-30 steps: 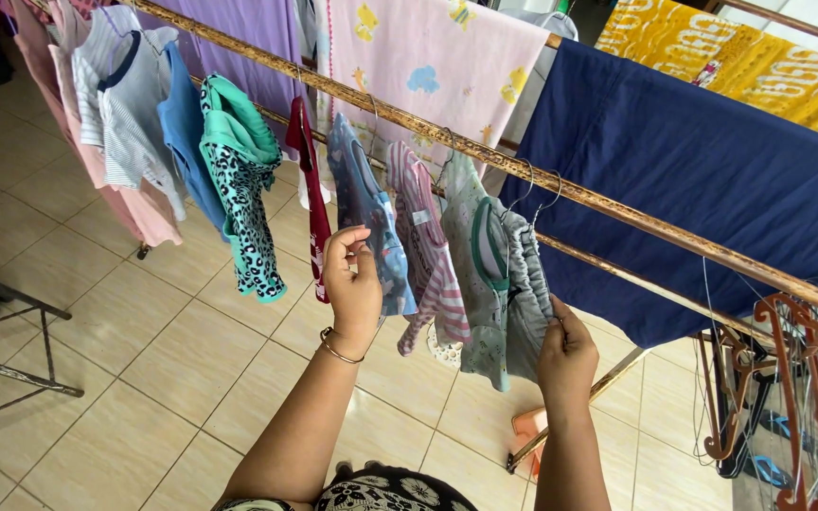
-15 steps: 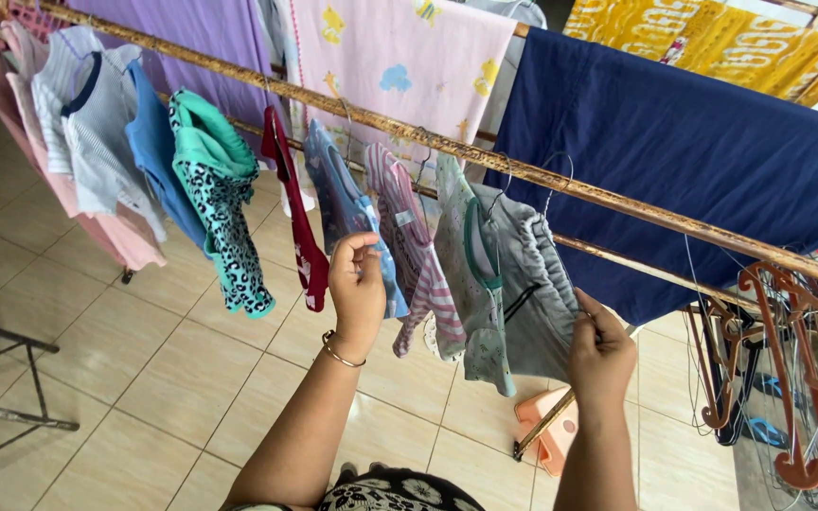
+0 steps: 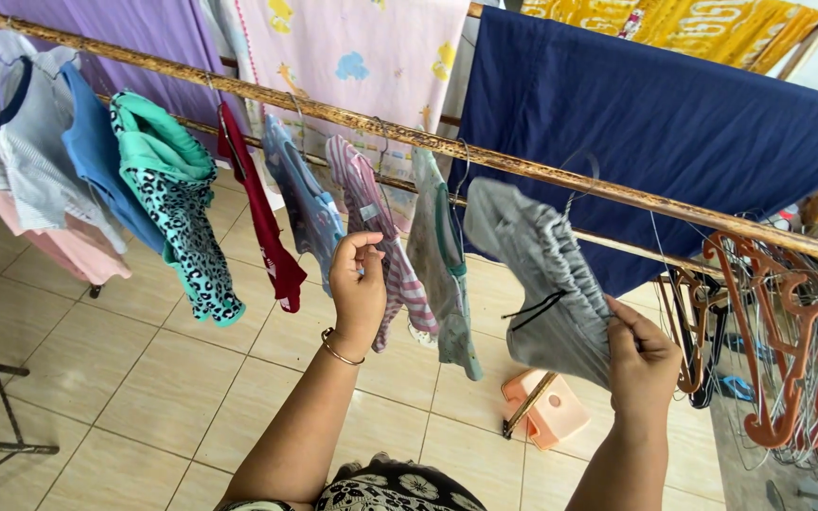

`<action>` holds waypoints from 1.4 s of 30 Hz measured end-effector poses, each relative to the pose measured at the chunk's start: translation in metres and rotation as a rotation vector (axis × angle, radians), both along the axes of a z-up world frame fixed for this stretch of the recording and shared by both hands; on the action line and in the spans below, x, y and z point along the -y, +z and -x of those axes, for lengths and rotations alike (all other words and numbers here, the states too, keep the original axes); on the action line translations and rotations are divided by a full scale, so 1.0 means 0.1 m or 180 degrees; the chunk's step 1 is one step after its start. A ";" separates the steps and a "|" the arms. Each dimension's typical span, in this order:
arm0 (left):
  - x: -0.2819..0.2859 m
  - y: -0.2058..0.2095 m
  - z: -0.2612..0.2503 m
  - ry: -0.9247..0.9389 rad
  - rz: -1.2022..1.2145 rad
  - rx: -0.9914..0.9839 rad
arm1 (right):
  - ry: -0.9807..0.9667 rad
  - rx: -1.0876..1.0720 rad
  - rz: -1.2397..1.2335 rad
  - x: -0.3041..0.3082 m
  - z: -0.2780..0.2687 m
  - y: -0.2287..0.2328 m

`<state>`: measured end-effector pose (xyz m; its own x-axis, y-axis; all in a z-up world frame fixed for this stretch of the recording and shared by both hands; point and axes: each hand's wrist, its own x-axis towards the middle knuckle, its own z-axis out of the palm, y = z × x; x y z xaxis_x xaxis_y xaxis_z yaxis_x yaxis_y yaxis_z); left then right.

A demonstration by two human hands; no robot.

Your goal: The person takes clothes from an orange laundry basket, places them on hangers, and hangs them on a metal drying rack. Items include shorts, a patterned top, and other garments. The person adjusts spacing on the rack to avoid overlap.

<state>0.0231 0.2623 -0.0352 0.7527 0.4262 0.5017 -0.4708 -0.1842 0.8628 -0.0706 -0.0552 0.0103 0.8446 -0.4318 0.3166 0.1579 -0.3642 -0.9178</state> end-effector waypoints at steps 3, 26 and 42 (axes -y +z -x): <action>0.05 -0.02 -0.01 -0.0027 0.0021 -0.0041 | 0.0038 -0.0317 0.0012 0.17 -0.01 -0.21; 0.32 0.03 0.03 -0.0021 0.0109 0.0058 | -0.0731 -0.0447 -0.0698 0.75 -0.85 -1.82; 0.46 -0.01 0.00 -0.0193 0.0396 -0.0311 | -0.0903 -0.0943 -0.0418 1.27 -1.31 -2.96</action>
